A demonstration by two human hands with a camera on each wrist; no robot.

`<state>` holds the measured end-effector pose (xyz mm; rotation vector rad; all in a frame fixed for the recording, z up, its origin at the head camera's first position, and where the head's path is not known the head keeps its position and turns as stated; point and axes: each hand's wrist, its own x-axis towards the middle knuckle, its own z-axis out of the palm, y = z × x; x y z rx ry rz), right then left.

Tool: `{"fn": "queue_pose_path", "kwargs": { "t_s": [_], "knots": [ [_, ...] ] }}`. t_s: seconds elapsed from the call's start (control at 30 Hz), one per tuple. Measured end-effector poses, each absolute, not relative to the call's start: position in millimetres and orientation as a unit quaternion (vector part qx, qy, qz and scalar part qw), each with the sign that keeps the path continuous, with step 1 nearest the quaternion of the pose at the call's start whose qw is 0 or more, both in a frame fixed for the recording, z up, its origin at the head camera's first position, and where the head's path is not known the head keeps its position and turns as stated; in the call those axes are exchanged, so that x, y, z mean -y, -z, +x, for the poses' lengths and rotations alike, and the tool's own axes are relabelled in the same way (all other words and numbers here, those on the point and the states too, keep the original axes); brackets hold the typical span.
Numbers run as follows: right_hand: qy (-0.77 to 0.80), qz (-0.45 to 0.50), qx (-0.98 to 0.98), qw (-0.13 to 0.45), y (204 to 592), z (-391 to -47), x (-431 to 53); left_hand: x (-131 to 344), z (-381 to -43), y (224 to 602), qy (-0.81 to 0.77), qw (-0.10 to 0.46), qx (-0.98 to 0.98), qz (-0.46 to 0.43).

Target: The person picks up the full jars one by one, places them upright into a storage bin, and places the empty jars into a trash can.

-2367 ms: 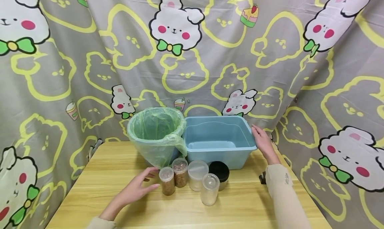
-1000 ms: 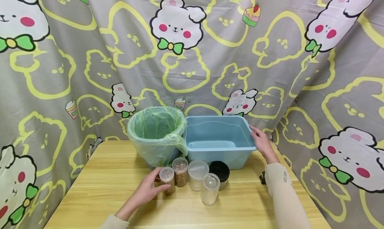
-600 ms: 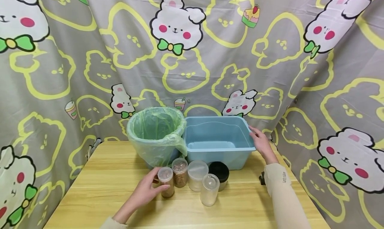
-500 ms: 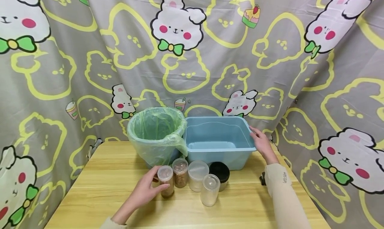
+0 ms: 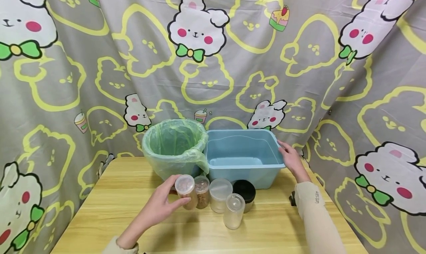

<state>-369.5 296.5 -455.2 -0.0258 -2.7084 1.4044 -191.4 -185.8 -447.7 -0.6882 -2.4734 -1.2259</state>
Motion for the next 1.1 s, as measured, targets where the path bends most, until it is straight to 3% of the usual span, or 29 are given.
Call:
{"fn": "queue_pose_path", "kwargs": {
  "t_s": [0.53, 1.1],
  "knots": [
    [-0.456, -0.007, 0.889, 0.035, 453, -368, -297, 148, -210, 385, 0.453, 0.157, 0.834, -0.274],
    [-0.452, -0.006, 0.891, 0.036, 454, -368, -295, 88, -263, 364, 0.531, 0.123, 0.795, -0.266]
  ]
}}
